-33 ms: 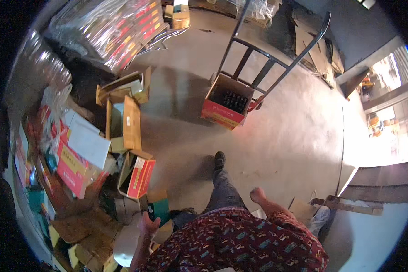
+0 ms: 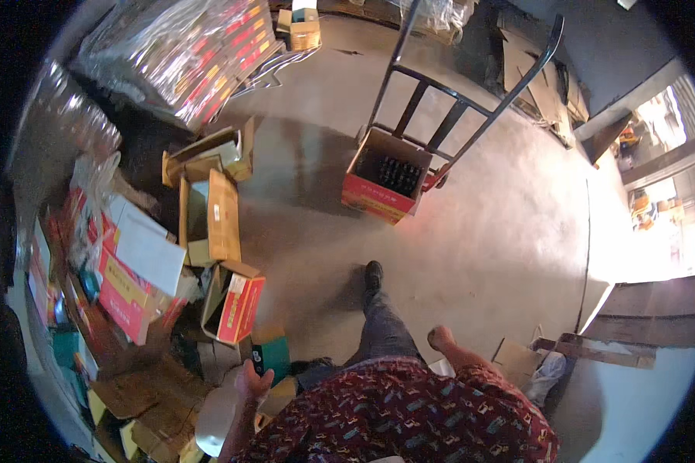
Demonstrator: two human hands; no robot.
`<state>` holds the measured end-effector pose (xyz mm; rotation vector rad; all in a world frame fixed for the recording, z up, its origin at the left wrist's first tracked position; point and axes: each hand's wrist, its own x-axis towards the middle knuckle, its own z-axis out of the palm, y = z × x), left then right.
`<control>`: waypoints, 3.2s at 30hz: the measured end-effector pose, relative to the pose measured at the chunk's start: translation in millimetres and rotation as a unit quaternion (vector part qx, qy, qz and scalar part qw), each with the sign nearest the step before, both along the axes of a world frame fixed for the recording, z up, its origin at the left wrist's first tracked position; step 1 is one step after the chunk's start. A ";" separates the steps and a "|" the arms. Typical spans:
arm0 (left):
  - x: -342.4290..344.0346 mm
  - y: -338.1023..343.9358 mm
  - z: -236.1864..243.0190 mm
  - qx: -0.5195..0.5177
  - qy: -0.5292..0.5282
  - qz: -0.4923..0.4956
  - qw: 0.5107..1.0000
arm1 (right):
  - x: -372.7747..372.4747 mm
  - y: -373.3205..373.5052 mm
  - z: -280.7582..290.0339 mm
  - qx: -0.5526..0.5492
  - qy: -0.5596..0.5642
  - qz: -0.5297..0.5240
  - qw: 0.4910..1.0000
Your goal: The person tests multiple small electronic modules using a multimeter. They connect the multimeter probes to terminals on each module, observe the readings, and then place the tested modules into a separate box. The process is repeated for several modules.
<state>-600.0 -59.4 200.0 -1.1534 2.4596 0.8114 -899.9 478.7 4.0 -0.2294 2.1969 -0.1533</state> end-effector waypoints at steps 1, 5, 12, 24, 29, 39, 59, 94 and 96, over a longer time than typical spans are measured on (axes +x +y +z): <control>-33.1 -2.9 -2.5 0.009 0.002 -0.005 1.000 | -8.7 0.9 -0.1 0.001 -0.030 -0.091 0.995; -182.9 9.0 20.4 0.010 0.062 -0.055 0.997 | -40.3 -12.8 23.7 -0.102 -0.077 -0.415 0.901; -454.3 6.1 -38.5 0.023 0.140 -0.158 0.977 | -82.2 4.1 30.9 -0.232 -0.072 -0.632 0.736; -834.0 29.8 -278.3 -0.083 0.018 -0.254 0.963 | 145.5 12.1 92.2 -0.092 -0.012 -0.773 0.628; -888.2 53.4 -394.4 -0.078 -0.047 -0.280 0.956 | 199.9 -62.1 123.8 0.043 -0.163 -0.760 0.627; -905.2 100.0 -524.7 0.051 -0.036 -0.185 0.981 | 77.6 -139.2 157.7 0.126 -0.188 -0.732 0.643; -421.4 -16.9 -240.0 0.102 0.159 0.019 0.982 | -193.3 49.4 32.3 -0.063 -0.124 -0.489 0.861; 297.1 249.0 -83.9 0.078 0.202 0.842 0.495 | 445.2 -718.7 135.9 -0.381 -0.240 0.610 0.652; 305.0 266.8 -79.3 0.083 0.190 0.861 0.464 | 528.7 -722.2 159.3 -0.316 -0.337 0.550 0.696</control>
